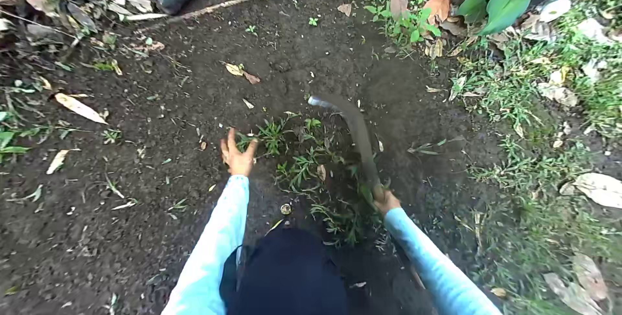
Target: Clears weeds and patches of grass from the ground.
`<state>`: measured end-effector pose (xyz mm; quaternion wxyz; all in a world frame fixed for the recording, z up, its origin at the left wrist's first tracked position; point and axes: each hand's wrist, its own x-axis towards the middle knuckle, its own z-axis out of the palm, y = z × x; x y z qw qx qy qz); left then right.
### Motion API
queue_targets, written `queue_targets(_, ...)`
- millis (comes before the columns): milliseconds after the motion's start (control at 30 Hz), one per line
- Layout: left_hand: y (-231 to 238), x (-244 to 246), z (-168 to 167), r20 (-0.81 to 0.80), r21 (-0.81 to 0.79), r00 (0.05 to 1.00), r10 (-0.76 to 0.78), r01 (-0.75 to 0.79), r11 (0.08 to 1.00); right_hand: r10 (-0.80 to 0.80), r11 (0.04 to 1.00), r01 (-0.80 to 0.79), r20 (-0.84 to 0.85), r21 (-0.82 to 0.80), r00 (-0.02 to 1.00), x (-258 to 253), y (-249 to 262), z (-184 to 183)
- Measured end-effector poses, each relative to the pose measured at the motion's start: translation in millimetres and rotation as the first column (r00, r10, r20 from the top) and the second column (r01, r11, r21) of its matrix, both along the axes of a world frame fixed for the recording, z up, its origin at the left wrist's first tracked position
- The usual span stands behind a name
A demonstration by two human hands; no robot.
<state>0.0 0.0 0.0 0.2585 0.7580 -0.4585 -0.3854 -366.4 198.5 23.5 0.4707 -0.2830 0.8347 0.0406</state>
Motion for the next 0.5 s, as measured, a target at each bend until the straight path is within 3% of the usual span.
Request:
queue_targets(100,-13.9,7.3,-37.6,0.09,0.092,0.993,0.077,-0.086,0.992,-0.317,0.925,0.334,0.116,-0.18,0.941,23.9,-59.6,-11.5)
queue_targets(133,-16.8,0.6,-41.0,0.082,0.106,0.995,0.051,-0.06,0.993,-0.337,0.918,0.355,0.125,-0.177,0.933,33.6,-64.9,-22.0)
queue_targets(233,-22.1,-15.4,-46.2,0.035,0.087,0.999,0.015,-0.019,0.996,-0.005,1.0,0.004,0.05,0.025,0.999,34.7,-13.1,-46.1)
queue_targets(333,-20.6,-11.6,-54.8,0.014,0.007,0.994,0.106,-0.106,0.994,0.136,0.983,-0.137,0.016,0.122,0.991,5.3,36.9,-23.0)
queue_targets(400,-24.6,-11.2,-50.3,0.105,-0.006,0.985,0.133,-0.134,0.991,0.101,0.993,-0.1,-0.017,0.061,0.995,-9.9,33.7,-2.4)
queue_targets(500,-52.6,-10.1,-49.3,0.167,0.01,0.986,-0.006,0.004,1.0,-0.15,0.984,0.151,0.017,-0.095,0.988,-1.8,-31.3,7.5)
